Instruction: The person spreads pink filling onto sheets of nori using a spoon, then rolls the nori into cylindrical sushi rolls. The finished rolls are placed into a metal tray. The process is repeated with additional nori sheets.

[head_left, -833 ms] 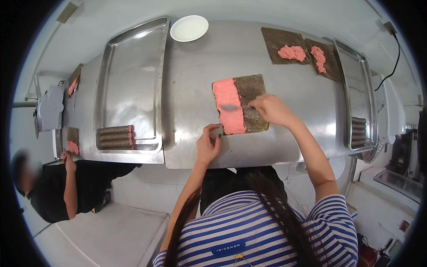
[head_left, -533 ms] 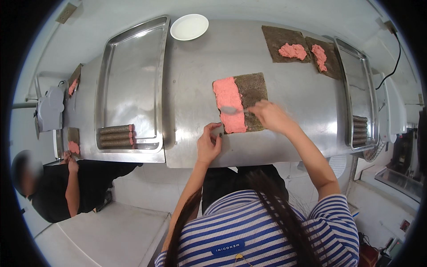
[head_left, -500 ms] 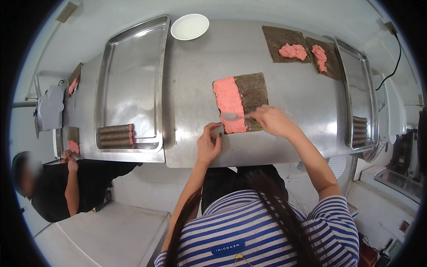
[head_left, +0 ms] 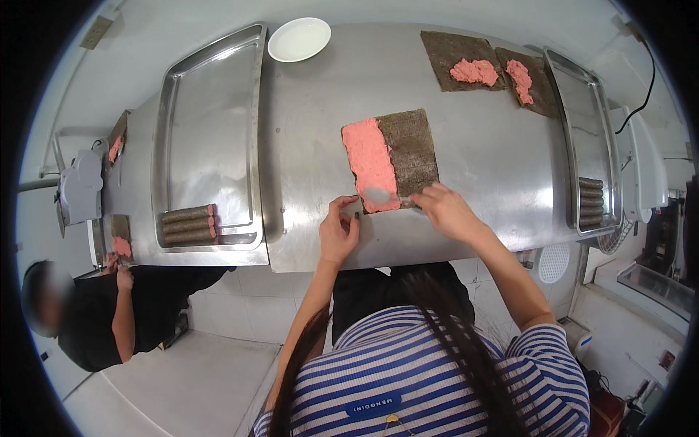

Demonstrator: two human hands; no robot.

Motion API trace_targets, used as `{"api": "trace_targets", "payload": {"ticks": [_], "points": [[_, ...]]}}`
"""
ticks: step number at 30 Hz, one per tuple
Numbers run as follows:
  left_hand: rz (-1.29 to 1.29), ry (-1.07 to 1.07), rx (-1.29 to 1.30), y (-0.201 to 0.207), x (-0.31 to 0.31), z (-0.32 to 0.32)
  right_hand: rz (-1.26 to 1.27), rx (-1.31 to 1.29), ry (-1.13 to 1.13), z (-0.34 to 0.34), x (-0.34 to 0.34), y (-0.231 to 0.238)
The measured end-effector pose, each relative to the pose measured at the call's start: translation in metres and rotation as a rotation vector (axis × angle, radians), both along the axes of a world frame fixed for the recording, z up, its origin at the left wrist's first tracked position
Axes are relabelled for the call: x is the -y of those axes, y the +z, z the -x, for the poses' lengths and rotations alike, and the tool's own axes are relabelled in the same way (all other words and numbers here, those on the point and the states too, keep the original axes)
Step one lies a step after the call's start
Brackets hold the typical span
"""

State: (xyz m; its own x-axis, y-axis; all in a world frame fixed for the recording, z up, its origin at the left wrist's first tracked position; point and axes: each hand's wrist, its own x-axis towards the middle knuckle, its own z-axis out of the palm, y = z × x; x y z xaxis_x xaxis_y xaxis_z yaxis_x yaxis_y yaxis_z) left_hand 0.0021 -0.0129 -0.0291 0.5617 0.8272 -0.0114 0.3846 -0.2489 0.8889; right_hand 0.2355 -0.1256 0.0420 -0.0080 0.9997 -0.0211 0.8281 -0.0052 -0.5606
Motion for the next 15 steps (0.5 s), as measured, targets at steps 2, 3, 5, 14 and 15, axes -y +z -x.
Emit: {"api": "trace_targets", "payload": {"ticks": [2,3,5,14,15], "points": [[0.01,-0.005,-0.022,0.002,0.0,0.0,0.062,-0.072,0.064,0.004,0.009,0.006],[0.004,-0.004,-0.016,0.003,-0.001,-0.001,0.049,-0.093,0.06,0.001,0.009,0.009],[-0.007,-0.001,-0.005,0.005,0.0,-0.001,0.023,-0.135,0.054,-0.007,0.005,0.013],[-0.017,-0.044,0.004,0.003,-0.001,0.0,0.009,-0.051,-0.077,0.001,0.021,-0.002],[-0.017,-0.032,0.005,0.002,-0.001,-0.001,0.024,-0.042,-0.052,0.0,0.025,0.001]]}}
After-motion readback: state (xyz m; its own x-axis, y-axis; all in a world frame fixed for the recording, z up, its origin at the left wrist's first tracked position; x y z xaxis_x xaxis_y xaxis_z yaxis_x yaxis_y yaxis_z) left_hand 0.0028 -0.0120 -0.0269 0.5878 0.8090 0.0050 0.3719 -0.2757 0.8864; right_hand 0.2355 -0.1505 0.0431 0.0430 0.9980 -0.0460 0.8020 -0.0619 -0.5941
